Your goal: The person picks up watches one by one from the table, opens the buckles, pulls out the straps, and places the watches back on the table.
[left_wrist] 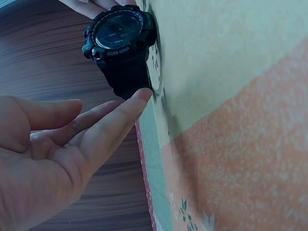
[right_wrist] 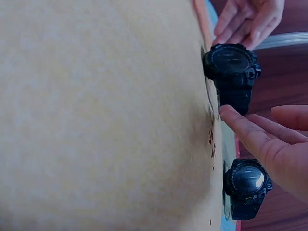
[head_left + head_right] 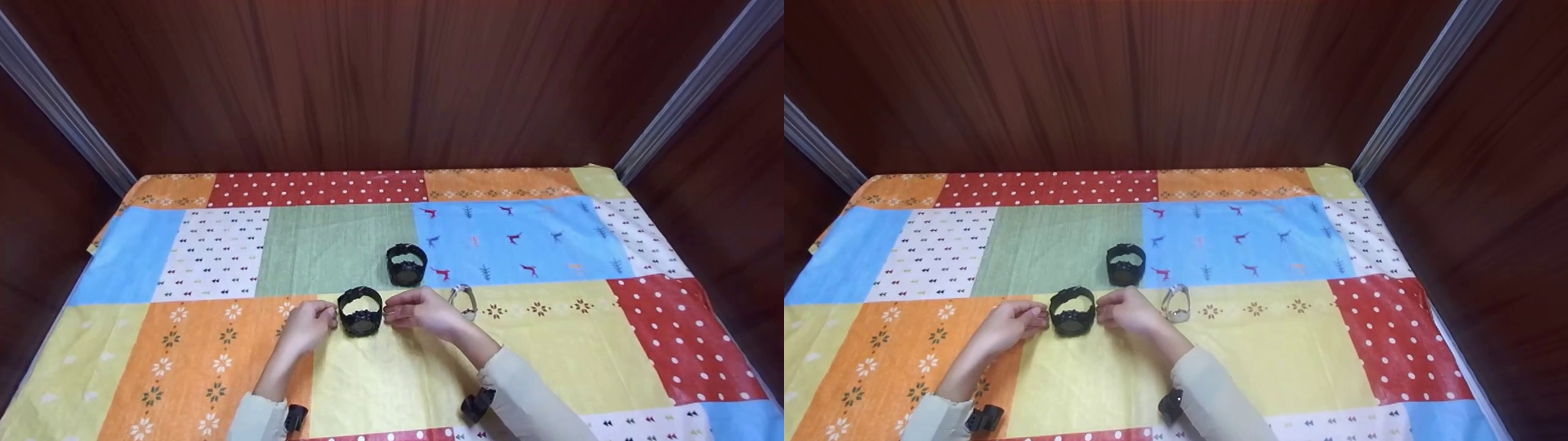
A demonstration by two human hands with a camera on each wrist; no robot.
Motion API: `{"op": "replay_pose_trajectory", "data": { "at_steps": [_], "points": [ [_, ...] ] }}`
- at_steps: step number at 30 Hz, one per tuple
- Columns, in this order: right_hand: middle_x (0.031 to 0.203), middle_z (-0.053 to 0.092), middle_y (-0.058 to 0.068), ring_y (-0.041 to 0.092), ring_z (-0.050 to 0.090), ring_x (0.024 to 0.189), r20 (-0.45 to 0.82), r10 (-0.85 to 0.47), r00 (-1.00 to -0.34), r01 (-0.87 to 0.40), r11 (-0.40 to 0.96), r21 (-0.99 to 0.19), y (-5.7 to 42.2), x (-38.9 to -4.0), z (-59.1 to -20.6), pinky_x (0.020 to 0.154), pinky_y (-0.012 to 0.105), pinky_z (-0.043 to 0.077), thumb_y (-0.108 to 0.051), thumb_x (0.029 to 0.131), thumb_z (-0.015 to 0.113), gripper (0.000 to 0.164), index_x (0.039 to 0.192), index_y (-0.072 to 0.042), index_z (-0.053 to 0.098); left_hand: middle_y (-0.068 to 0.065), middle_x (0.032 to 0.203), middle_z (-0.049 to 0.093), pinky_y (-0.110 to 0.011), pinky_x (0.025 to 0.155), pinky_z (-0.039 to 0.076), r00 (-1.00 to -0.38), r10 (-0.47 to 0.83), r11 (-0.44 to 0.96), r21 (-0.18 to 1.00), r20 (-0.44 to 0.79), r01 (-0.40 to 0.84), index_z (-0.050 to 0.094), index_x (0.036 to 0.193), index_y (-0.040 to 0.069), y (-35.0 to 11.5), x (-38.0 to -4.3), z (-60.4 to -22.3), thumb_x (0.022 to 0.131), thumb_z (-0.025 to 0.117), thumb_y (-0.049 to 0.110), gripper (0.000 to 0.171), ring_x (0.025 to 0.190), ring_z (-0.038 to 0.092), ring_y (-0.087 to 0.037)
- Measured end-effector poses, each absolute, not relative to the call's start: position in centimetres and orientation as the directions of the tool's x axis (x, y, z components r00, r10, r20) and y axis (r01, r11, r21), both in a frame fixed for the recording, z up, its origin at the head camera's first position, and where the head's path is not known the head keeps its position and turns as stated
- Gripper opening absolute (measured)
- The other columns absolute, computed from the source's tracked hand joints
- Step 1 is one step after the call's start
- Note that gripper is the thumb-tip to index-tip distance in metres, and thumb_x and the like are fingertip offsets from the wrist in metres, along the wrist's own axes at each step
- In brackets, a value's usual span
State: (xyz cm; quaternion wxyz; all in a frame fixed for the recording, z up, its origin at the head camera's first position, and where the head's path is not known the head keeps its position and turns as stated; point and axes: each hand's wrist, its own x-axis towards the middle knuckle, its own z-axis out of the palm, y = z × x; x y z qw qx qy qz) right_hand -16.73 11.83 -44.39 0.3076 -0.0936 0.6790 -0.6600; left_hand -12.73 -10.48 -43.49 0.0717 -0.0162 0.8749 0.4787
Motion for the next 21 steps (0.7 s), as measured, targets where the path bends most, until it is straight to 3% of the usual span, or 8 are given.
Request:
{"op": "replay_pose_trajectory", "data": {
  "at_steps": [3, 11, 21],
  "points": [
    [0.109, 0.055, 0.034, 0.042, 0.054, 0.104, -0.291, -0.540, -0.790, 0.285, 0.097, -0.954, 11.80, -16.73, -44.37, 0.091, 0.041, 0.043, 0.009, 0.089, 0.044, 0.032, 0.117, 0.023, 0.042, -0.013, 0.077, 0.064, -0.029, 0.060, 0.047, -0.985, 0.038, 0.520, 0.845, -0.168, -0.124, 0.063, 0.098, -0.008, -10.39, -12.82, -43.56, 0.091, 0.047, 0.001, 0.021, 0.070, 0.060, -0.024],
    [0.110, 0.054, 0.034, 0.042, 0.054, 0.104, -0.294, -0.538, -0.790, 0.303, 0.075, -0.950, 11.74, -16.76, -44.56, 0.091, 0.042, 0.042, 0.010, 0.088, 0.042, 0.031, 0.117, 0.024, 0.043, -0.014, 0.077, 0.065, -0.026, 0.058, 0.046, -0.978, 0.036, 0.498, 0.852, -0.206, -0.161, 0.064, 0.092, -0.007, -10.20, -13.02, -43.65, 0.092, 0.046, 0.002, 0.020, 0.068, 0.059, -0.022],
    [0.109, 0.056, 0.032, 0.042, 0.055, 0.103, -0.296, -0.528, -0.796, 0.304, 0.074, -0.950, 11.69, -16.70, -44.60, 0.089, 0.044, 0.043, 0.010, 0.087, 0.046, 0.033, 0.117, 0.022, 0.043, -0.016, 0.081, 0.062, -0.030, 0.059, 0.049, -0.963, 0.047, 0.463, 0.860, -0.264, -0.213, 0.056, 0.109, -0.012, -10.09, -13.22, -43.77, 0.093, 0.043, 0.001, 0.025, 0.066, 0.058, -0.022]
  ]
}}
